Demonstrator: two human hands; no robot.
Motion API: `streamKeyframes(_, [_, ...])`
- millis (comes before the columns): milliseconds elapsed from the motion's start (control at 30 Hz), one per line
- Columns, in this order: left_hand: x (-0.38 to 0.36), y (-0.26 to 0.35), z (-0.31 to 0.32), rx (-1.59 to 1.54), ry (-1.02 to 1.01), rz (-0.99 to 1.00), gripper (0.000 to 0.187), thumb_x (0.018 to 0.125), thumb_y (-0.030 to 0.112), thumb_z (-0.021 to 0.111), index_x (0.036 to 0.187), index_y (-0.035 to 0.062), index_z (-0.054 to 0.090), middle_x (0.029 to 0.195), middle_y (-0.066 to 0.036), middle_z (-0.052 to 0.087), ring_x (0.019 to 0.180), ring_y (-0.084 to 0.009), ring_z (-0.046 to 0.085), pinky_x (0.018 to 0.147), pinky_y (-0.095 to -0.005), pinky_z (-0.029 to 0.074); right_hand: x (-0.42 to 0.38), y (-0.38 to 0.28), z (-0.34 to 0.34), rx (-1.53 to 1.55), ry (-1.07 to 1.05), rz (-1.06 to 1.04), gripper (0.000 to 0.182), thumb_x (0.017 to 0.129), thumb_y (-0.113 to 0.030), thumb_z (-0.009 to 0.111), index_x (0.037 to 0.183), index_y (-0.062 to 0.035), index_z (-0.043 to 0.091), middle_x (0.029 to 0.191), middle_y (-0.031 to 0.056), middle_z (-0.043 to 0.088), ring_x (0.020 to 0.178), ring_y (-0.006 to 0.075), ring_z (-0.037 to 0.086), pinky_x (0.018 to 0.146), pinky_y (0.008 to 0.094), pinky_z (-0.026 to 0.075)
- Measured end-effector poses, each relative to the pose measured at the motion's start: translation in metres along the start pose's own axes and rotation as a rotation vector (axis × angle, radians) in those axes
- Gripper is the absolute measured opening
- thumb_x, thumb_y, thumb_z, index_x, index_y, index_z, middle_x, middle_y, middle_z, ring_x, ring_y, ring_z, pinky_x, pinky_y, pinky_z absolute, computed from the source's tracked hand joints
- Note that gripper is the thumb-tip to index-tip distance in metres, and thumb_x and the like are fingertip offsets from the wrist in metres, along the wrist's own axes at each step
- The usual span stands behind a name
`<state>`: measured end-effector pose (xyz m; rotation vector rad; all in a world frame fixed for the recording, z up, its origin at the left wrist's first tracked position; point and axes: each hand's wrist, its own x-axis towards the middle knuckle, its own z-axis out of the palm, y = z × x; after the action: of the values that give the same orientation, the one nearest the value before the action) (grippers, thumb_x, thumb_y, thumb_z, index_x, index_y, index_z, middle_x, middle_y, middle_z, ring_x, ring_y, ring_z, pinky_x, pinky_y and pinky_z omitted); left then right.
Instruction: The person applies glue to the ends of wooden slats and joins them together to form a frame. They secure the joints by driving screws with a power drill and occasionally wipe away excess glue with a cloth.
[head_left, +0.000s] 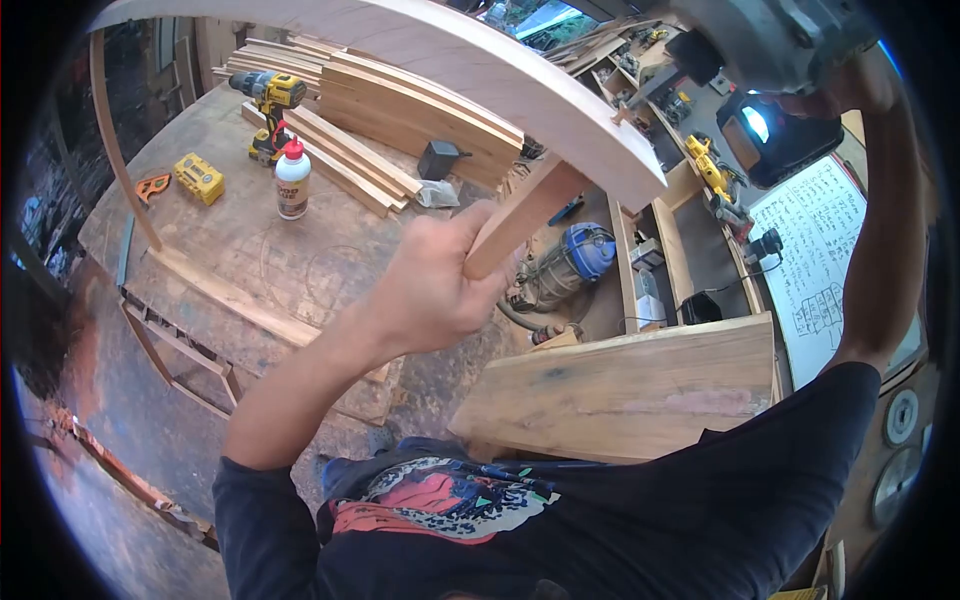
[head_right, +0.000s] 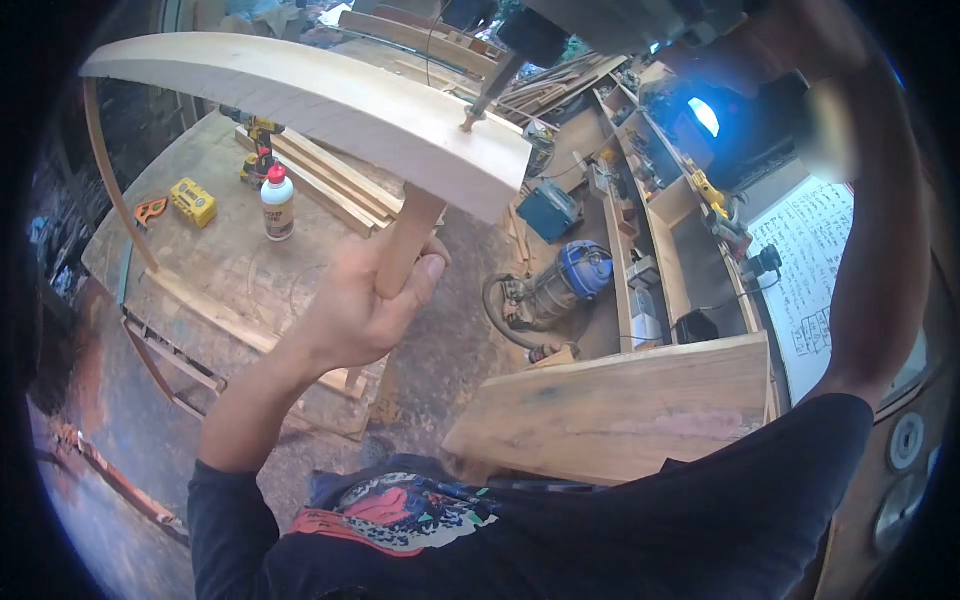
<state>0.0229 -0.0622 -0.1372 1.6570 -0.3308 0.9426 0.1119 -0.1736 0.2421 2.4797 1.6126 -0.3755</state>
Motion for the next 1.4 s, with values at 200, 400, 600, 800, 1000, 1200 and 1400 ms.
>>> streamKeyframes(200, [-0.002, 0.001, -0.002, -0.043, -0.029, -0.096, 0.014, 0.101, 0.013, 0.061, 0.099, -0.0005, 0.064, 0.069, 0.000, 0.056, 0.062, -0.0078, 0.052, 0.057, -0.0276, 0.042, 0.005, -0.003, 0.001, 0.003, -0.018, 0.012, 0.043, 0.082, -0.013, 0.075, 0.120, 0.0046, 0.064, 0.096, 0.0161, 0.069, 0.068, 0.0173, 0.064, 0.063, 0.0305, 0.053])
streamKeyframes(400, [-0.001, 0.006, -0.002, -0.028, -0.030, -0.095, 0.015, 0.101, 0.014, 0.061, 0.100, -0.0007, 0.065, 0.069, 0.000, 0.056, 0.062, -0.0085, 0.052, 0.057, -0.0279, 0.042, 0.010, -0.006, 0.008, -0.001, -0.023, 0.015, 0.044, 0.082, -0.013, 0.075, 0.121, 0.0048, 0.063, 0.097, 0.0168, 0.069, 0.068, 0.0174, 0.064, 0.063, 0.0306, 0.053])
streamKeyframes(600, [0.000, 0.003, -0.005, 0.032, -0.007, -0.025, 0.017, 0.091, 0.009, 0.067, 0.103, -0.0021, 0.065, 0.065, -0.017, 0.064, 0.057, -0.0291, 0.068, 0.054, -0.0368, 0.051, 0.016, -0.005, 0.007, -0.003, -0.023, -0.005, 0.045, 0.082, -0.013, 0.075, 0.122, 0.0051, 0.063, 0.098, 0.0174, 0.069, 0.068, 0.0175, 0.064, 0.063, 0.0307, 0.053])
streamKeyframes(800, [0.000, 0.005, -0.007, 0.068, -0.043, -0.007, 0.019, 0.091, 0.010, 0.067, 0.105, -0.0028, 0.064, 0.066, -0.018, 0.064, 0.058, -0.0317, 0.068, 0.054, -0.0379, 0.051, 0.018, -0.007, 0.009, 0.000, -0.022, -0.015, 0.046, 0.082, -0.013, 0.074, 0.122, 0.0053, 0.062, 0.100, 0.0180, 0.069, 0.068, 0.0176, 0.064, 0.063, 0.0308, 0.053])
streamKeyframes(1000, [0.000, 0.005, -0.006, 0.045, -0.044, -0.013, 0.016, 0.100, 0.014, 0.061, 0.098, -0.0004, 0.067, 0.068, -0.005, 0.057, 0.061, -0.0130, 0.055, 0.058, -0.0316, 0.045, 0.019, -0.010, 0.012, -0.005, -0.024, -0.024, 0.047, 0.082, -0.013, 0.074, 0.123, 0.0055, 0.061, 0.101, 0.0187, 0.069, 0.068, 0.0177, 0.064, 0.063, 0.0309, 0.053])
streamKeyframes(1200, [0.003, 0.009, -0.010, 0.029, -0.077, -0.042, 0.021, 0.093, 0.012, 0.066, 0.106, -0.0033, 0.065, 0.069, -0.017, 0.067, 0.060, -0.0283, 0.070, 0.058, -0.0364, 0.053, 0.019, -0.010, 0.010, -0.006, -0.017, -0.021, 0.048, 0.082, -0.013, 0.074, 0.124, 0.0057, 0.061, 0.103, 0.0193, 0.069, 0.068, 0.0178, 0.064, 0.064, 0.0310, 0.054])
streamKeyframes(1400, [0.004, 0.009, -0.011, -0.016, -0.114, -0.052, 0.021, 0.095, 0.013, 0.065, 0.110, -0.0033, 0.065, 0.070, -0.015, 0.067, 0.061, -0.0229, 0.069, 0.058, -0.0353, 0.051, 0.021, -0.010, 0.014, -0.014, -0.005, -0.028, 0.049, 0.082, -0.013, 0.073, 0.125, 0.0059, 0.060, 0.104, 0.0200, 0.069, 0.068, 0.0179, 0.064, 0.064, 0.0311, 0.054])
